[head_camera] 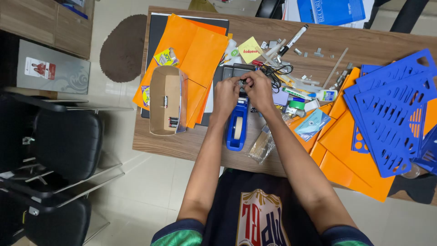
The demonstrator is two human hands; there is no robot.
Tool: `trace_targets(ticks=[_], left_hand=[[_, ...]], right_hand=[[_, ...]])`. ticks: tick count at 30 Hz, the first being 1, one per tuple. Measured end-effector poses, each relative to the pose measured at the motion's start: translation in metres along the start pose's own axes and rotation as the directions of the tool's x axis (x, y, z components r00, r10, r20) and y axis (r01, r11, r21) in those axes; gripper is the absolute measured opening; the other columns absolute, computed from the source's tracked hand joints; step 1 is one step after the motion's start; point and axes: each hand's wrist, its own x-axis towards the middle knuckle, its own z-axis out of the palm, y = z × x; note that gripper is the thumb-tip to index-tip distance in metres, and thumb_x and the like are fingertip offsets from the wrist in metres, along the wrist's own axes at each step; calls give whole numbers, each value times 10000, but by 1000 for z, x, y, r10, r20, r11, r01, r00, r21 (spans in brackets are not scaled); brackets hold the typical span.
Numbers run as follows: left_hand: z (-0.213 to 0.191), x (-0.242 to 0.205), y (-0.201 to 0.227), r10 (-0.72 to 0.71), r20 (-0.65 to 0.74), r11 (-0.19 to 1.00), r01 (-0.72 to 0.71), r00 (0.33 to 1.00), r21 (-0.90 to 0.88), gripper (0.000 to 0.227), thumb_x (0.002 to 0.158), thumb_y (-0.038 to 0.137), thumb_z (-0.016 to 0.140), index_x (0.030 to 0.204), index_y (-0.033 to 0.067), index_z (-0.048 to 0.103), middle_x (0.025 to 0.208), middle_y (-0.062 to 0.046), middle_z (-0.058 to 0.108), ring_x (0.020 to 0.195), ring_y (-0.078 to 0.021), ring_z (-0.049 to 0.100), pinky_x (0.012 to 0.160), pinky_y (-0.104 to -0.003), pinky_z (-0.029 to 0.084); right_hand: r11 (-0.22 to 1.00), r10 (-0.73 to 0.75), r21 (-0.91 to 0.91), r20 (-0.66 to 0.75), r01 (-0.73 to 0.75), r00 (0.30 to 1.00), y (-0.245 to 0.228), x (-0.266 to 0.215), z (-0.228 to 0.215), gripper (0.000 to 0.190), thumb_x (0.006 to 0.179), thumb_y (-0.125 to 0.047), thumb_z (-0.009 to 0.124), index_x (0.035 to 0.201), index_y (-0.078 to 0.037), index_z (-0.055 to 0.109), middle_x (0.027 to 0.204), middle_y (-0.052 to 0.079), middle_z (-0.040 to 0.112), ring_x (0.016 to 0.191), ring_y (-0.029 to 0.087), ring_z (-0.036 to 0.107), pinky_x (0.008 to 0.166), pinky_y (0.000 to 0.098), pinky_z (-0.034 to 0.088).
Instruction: Assembling plastic desktop file organizers and organizing various office supplies on a desk.
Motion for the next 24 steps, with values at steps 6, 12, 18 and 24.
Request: trace_targets(ticks=[6, 12, 18, 24], left_hand=[[-5, -12, 17, -33, -67, 995, 26, 997, -101, 235, 913, 20, 661, 1136, -16, 724, 1055, -216, 731, 931, -363, 740, 815, -422, 591], [21, -65, 68, 57, -123, 973, -83, 991, -216, 215, 971, 37, 633, 1168, 35, 720, 1171, -171, 720, 1039, -332, 733, 921, -402, 580], [90, -120, 79, -84, 135, 959, 116, 987, -257, 313, 920, 52, 646, 1229, 12, 680, 1284, -179, 669, 1154, -358, 670, 967, -412, 560], [147, -125, 66, 36, 167, 982, -4, 985, -191, 599, 894, 22, 656, 1466, 8, 480, 1495, -262, 493, 1359, -454, 492, 1120, -481, 430]], right_hand=[[999, 43, -28, -63, -44, 997, -19, -20, -15, 193, 914, 12, 741, 1104, -16, 729, 894, 130, 622, 764, 232, 648, 721, 346, 541], [985, 99, -98, -341, -140, 935, 0, -96, -46, 172, 975, 4, 693, 1142, -29, 719, 977, 118, 642, 831, 224, 696, 734, 320, 572], [866, 61, -441, -371, -234, 927, 30, -154, -82, 316, 890, -45, 735, 1204, -61, 697, 1156, 124, 665, 1048, 339, 612, 890, 430, 515], [812, 116, -527, -275, -251, 954, 69, -161, -116, 413, 860, -105, 760, 1260, -53, 670, 1196, 125, 679, 1111, 378, 546, 948, 480, 417]])
